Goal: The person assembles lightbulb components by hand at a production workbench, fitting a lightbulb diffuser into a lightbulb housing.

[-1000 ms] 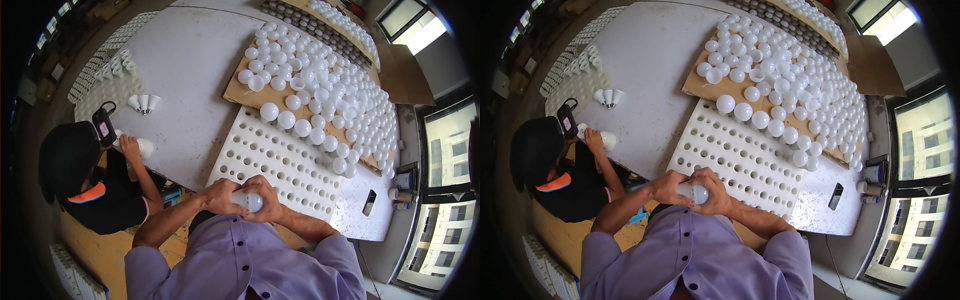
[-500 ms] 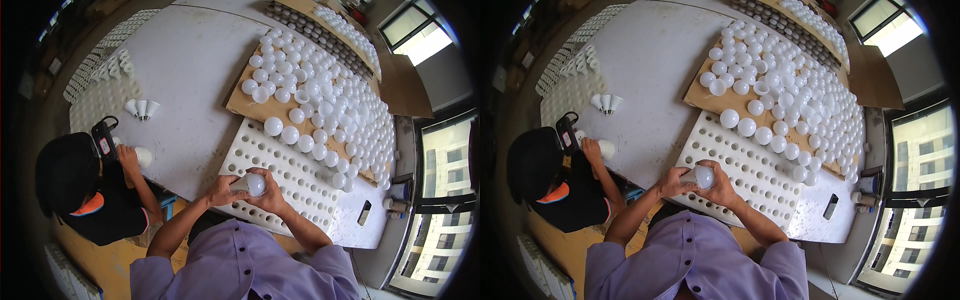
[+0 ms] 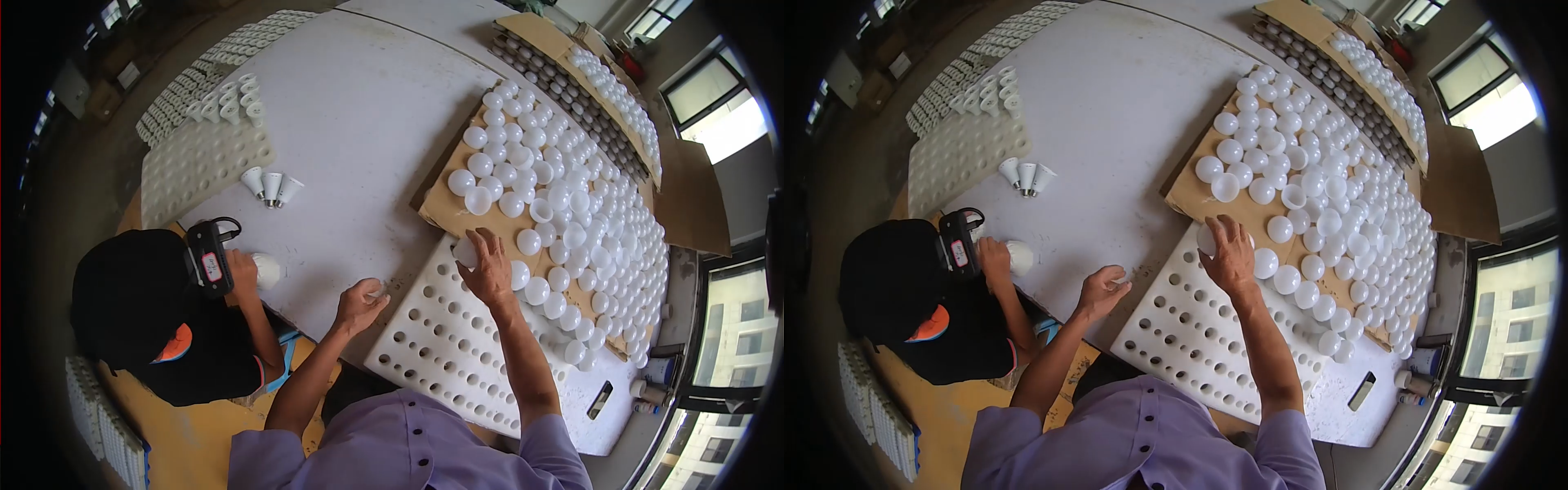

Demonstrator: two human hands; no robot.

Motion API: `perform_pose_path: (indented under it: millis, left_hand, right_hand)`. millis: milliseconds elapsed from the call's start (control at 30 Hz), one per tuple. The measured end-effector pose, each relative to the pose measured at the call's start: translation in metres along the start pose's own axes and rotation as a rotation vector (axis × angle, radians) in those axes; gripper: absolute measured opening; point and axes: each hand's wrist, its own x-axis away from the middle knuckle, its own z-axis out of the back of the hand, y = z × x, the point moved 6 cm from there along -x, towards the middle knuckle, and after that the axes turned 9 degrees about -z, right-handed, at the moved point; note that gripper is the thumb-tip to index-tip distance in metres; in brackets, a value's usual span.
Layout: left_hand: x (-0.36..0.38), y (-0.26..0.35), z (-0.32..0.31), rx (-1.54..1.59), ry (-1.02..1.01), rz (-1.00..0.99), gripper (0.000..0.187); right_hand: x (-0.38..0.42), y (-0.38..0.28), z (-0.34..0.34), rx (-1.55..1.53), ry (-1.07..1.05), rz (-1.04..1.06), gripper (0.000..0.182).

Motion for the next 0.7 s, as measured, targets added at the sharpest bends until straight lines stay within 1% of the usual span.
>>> perform_pose_path:
  millis: [33, 67, 100, 133, 200, 233, 267, 300, 367, 400, 467, 500, 533, 567, 600, 633, 667, 700]
  left_hand:
    - [-0.012, -0.007, 0.015, -0.033, 0.085, 0.008, 0.044]
    - [-0.027, -0.013, 0.027, -0.043, 0.105, 0.014, 0.044]
    - [-0.042, -0.02, 0.05, -0.141, 0.25, 0.038, 0.045]
    - [-0.055, -0.027, 0.071, -0.237, 0.389, 0.065, 0.046]
    - [-0.085, -0.036, 0.106, -0.512, 0.568, -0.12, 0.046]
    - [-0.1, -0.039, 0.12, -0.563, 0.592, -0.097, 0.046]
    - [-0.114, -0.042, 0.133, -0.615, 0.613, -0.074, 0.046]
    - [-0.128, -0.047, 0.143, -0.617, 0.609, -0.07, 0.046]
    - [-0.157, -0.053, 0.158, -0.89, 0.622, -0.043, 0.047]
    - [-0.17, -0.052, 0.163, -0.891, 0.621, -0.046, 0.047]
    - [-0.189, -0.055, 0.177, -0.974, 0.655, 0.111, 0.05]
    - [-0.195, -0.054, 0.182, -0.987, 0.642, 0.184, 0.05]
    - [-0.204, -0.067, 0.188, -0.986, 0.642, 0.184, 0.05]
    - [-0.212, -0.085, 0.194, -1.062, 0.536, 0.273, 0.048]
    - [-0.218, -0.087, 0.194, -1.134, 0.428, 0.36, 0.046]
    - [-0.212, -0.081, 0.194, -1.06, 0.565, 0.297, 0.038]
    - [-0.211, -0.079, 0.193, -1.058, 0.563, 0.292, 0.038]
    - [-0.213, -0.082, 0.192, -1.036, 0.524, 0.29, 0.036]
  right_hand:
    - [-0.007, 0.0, -0.006, -0.02, -0.002, 0.023, 0.07]
    - [-0.011, 0.0, -0.012, 0.099, -0.013, 0.04, 0.068]
    - [-0.015, 0.002, -0.018, 0.221, -0.021, 0.056, 0.067]
    - [-0.017, 0.002, -0.019, 0.212, -0.024, 0.068, 0.067]
    - [-0.021, 0.01, -0.009, 0.042, 0.018, -0.015, 0.059]
    - [-0.029, 0.014, 0.0, -0.1, 0.028, -0.094, 0.051]
    - [-0.038, 0.023, 0.006, -0.151, 0.049, -0.102, 0.05]
    - [-0.049, 0.035, 0.005, -0.144, 0.067, -0.124, 0.05]
    - [-0.075, 0.054, 0.005, -0.11, 0.088, -0.147, 0.05]
    - [-0.087, 0.057, 0.004, -0.11, 0.089, -0.149, 0.05]
    - [-0.11, 0.063, -0.006, 0.01, -0.018, -0.205, 0.052]
    - [-0.118, 0.063, -0.008, 0.01, -0.017, -0.206, 0.052]
    - [-0.125, 0.061, -0.015, 0.077, -0.063, -0.201, 0.053]
    - [-0.131, 0.06, -0.021, 0.145, -0.11, -0.196, 0.054]
    - [-0.136, 0.059, -0.027, 0.213, -0.155, -0.191, 0.055]
    - [-0.141, 0.06, -0.033, 0.204, -0.172, -0.213, 0.054]
    - [-0.145, 0.06, -0.035, 0.207, -0.17, -0.217, 0.054]
    - [-0.146, 0.057, -0.036, 0.214, -0.226, -0.244, 0.053]
